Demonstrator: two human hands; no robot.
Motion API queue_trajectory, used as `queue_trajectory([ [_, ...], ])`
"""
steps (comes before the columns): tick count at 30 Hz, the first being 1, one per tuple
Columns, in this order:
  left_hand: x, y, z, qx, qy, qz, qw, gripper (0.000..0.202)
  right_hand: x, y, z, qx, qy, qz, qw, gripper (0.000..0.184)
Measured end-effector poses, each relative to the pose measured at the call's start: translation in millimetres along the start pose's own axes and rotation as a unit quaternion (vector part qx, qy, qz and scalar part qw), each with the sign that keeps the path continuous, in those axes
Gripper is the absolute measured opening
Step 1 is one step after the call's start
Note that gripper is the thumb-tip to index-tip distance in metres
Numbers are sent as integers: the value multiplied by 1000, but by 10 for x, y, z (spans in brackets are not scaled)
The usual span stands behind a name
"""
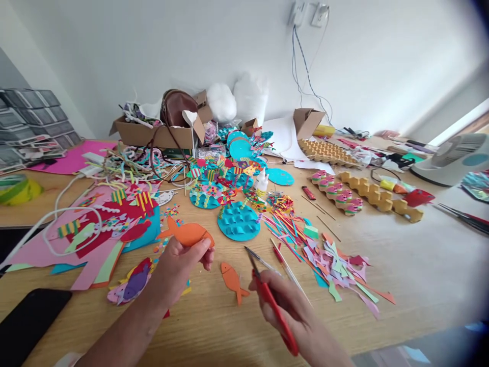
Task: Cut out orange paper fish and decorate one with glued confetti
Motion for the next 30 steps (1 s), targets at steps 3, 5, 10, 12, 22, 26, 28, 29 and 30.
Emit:
queue_trajectory([
  [3, 15, -37, -21, 5, 1, 1, 1000, 15, 174, 129, 178, -41, 31, -49, 997, 23],
  [5, 17, -44, -28, 2, -1, -2, 1000, 14, 236, 193, 240, -59, 37, -82, 994, 25],
  [10, -7, -24, -16, -16, -15, -14, 1000, 15, 315, 251, 299, -72, 46, -102, 991, 27],
  [12, -23, -11, -9, -21, -21, -12, 999, 16, 322, 245, 318, -71, 47, -98, 992, 27],
  [22, -41, 9, -1, -34, -26, -32, 999, 14, 311, 269, 353, -64, 59, -96, 992, 27],
  [26, -51, 10, -7, -36, -23, -42, 998, 13, 310, 293, 366, -63, 65, -113, 989, 28],
  [28, -48, 12, -6, -35, -20, -43, 998, 14, 307, 301, 370, -63, 66, -119, 989, 28],
  [29, -44, 13, -4, -35, -17, -43, 998, 14, 306, 304, 371, -62, 68, -121, 988, 28],
  [30, -43, 14, -2, -34, -16, -43, 998, 14, 307, 306, 372, -61, 70, -121, 988, 29],
])
Point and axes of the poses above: each hand's wrist, its own z-axis towards the middle knuckle, its own x-axis out of the palm, y = z × x, the point moved 8 cm from there along z, towards the middle knuckle, and after that the axes turned 2 degrees about -x, right-handed, at the moved point
